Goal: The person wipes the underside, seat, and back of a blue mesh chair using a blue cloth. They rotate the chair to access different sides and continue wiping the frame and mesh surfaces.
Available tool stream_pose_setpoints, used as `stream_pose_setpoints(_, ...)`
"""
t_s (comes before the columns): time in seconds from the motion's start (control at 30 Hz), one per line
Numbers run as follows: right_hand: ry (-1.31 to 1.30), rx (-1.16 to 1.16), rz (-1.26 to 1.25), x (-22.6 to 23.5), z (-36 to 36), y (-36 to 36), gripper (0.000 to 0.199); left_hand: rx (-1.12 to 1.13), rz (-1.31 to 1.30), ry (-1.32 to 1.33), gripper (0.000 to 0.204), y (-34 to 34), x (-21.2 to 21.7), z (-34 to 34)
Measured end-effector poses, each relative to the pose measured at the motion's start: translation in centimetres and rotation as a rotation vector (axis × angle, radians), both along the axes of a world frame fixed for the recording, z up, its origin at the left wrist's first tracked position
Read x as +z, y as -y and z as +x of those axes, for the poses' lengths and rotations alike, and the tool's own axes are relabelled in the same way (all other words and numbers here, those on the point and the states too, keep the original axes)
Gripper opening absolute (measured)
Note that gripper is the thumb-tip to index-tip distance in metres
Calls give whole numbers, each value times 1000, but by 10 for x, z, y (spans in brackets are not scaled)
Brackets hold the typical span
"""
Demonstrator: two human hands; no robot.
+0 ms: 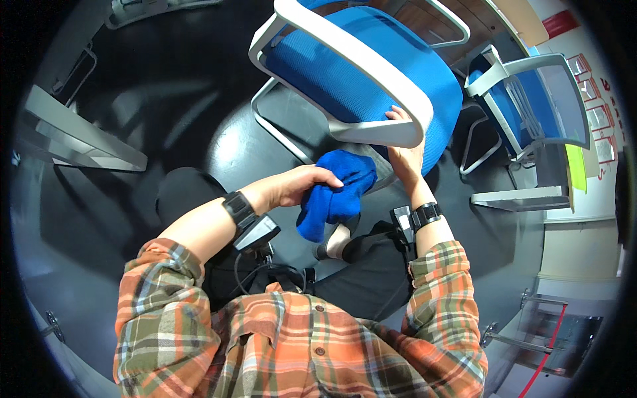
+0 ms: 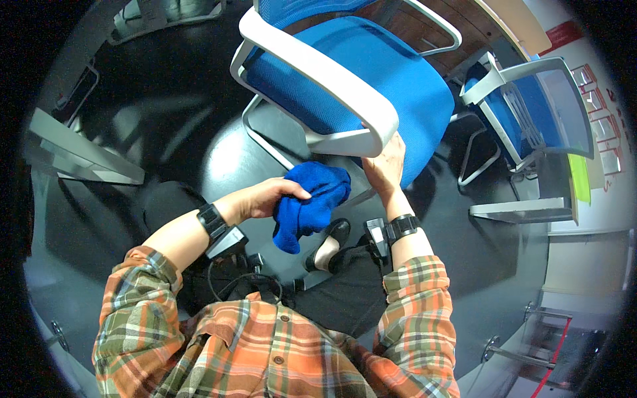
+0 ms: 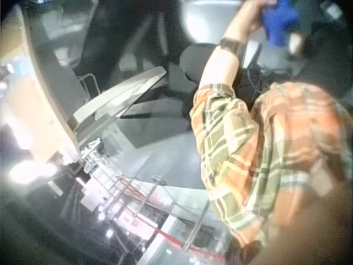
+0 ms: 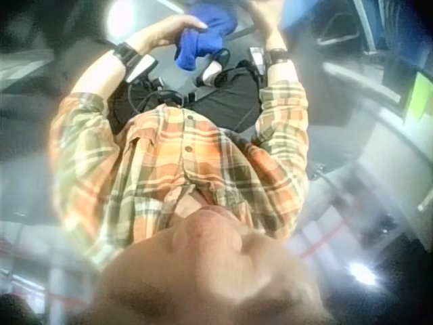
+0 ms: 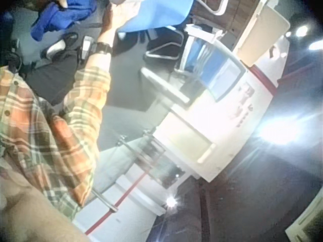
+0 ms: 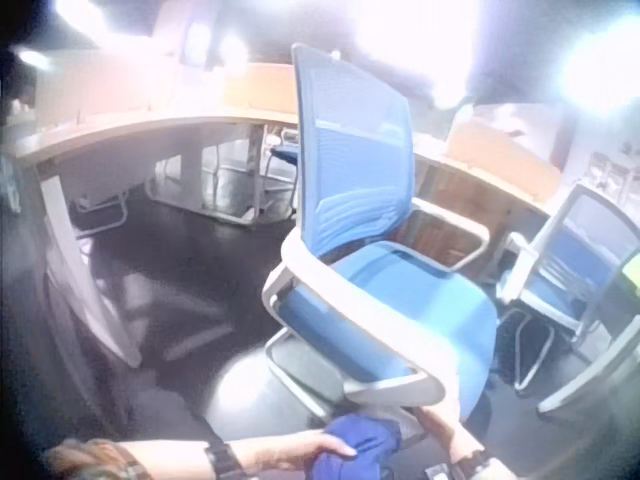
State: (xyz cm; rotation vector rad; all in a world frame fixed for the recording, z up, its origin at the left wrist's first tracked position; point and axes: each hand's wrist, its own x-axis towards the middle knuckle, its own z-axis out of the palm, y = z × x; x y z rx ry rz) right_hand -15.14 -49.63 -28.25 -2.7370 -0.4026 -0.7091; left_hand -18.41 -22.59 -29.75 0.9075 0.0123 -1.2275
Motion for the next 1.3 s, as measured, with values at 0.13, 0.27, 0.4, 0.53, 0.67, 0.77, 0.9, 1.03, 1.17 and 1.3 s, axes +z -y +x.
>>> stream_pose_setpoints(0.13,0,49,108,-4,-1,0,25,70,-110,-61,56,-14,5,-5)
stream_pose_setpoints(0.27,-349,132,705,13,-30,-1,27,95,-293,-59,58,-12,-1,-8)
stream_pose_setpoints(0.4,-996,136,1020,41,-63,-9,48,115,-378,-36,64,-15,-3,-6)
stream_pose_setpoints(0.53,-1238,289,875,46,-71,-30,67,150,-376,-18,68,-18,3,-2)
stream_pose_setpoints(0.67,-1255,209,999,42,-65,-38,56,184,-340,3,69,-22,14,4)
stream_pose_setpoints(0.77,-1102,135,1213,44,-63,-36,53,224,-271,42,67,-28,20,10)
stream_pose_setpoints(0.9,-1270,206,1416,43,-60,-40,61,319,-271,54,61,-33,26,17)
stream_pose_setpoints(1.03,-1356,314,894,32,-59,-60,57,440,-272,60,58,-37,31,20)
stream_pose_setpoints(1.17,-1276,343,1024,34,-59,-66,45,562,-107,114,57,-40,31,23)
stream_pose_setpoints(1.3,-1006,299,1517,46,-59,-66,71,585,339,343,70,-40,24,31)
